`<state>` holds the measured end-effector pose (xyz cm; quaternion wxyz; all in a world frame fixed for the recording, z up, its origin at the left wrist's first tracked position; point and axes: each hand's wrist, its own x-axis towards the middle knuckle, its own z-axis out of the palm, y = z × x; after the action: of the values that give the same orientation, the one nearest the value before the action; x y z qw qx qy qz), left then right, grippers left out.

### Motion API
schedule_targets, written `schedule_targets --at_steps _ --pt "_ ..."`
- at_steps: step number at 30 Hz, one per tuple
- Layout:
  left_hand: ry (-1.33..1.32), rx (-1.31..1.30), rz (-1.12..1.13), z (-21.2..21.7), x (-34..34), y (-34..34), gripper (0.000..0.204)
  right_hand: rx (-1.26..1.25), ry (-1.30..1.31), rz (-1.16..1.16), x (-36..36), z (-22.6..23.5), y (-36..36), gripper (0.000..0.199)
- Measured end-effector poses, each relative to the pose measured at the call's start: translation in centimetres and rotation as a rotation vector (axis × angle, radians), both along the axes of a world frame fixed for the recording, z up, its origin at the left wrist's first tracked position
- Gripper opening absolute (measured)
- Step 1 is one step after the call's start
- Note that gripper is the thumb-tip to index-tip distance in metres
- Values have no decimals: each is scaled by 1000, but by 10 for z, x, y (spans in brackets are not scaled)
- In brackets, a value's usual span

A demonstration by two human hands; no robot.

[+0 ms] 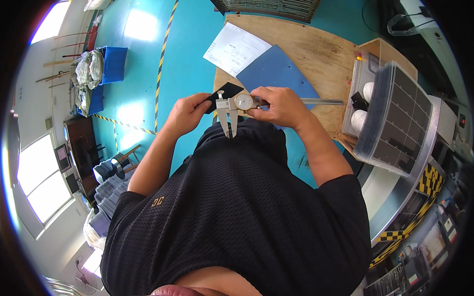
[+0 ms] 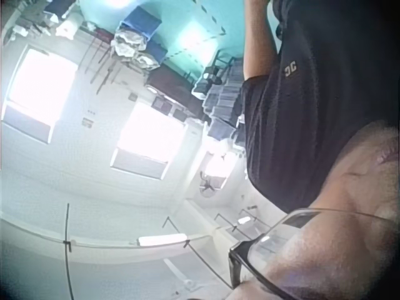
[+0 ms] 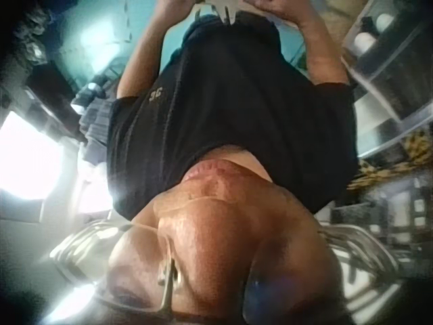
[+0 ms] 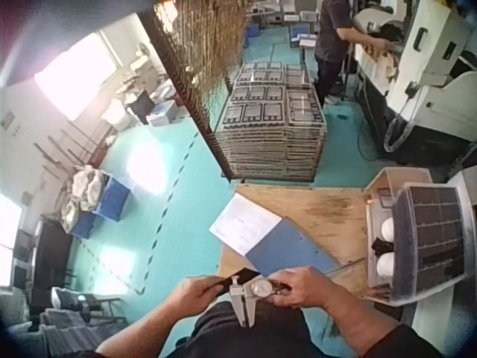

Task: The person places a sheet onto a machine, presses buttons on a control panel, and uses an air nozzle on the sheet. After closing and opening the machine door, they remove a piece from the sheet and measure it with a dial caliper while referencing a document.

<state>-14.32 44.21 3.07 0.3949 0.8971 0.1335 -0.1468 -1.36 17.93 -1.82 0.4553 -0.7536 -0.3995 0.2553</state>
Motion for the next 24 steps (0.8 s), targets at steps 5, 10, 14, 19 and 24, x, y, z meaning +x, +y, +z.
schedule_targets --at_steps 5,10,14,19,24 --pt "-71 65 -82 6 0 -1 18 -48 48 7 0 6 1 42" --pt "-124 136 -134 6 -3 1 16 -83 84 -13 -1 8 -1 50" --pt "-122 147 -135 4 -7 7 14 -84 73 19 -2 7 -2 50" --pt "-119 166 -78 5 -12 11 14 -145 28 20 -3 4 -3 48" --pt "-118 92 28 12 -14 14 13 -146 37 29 -3 4 -3 47"
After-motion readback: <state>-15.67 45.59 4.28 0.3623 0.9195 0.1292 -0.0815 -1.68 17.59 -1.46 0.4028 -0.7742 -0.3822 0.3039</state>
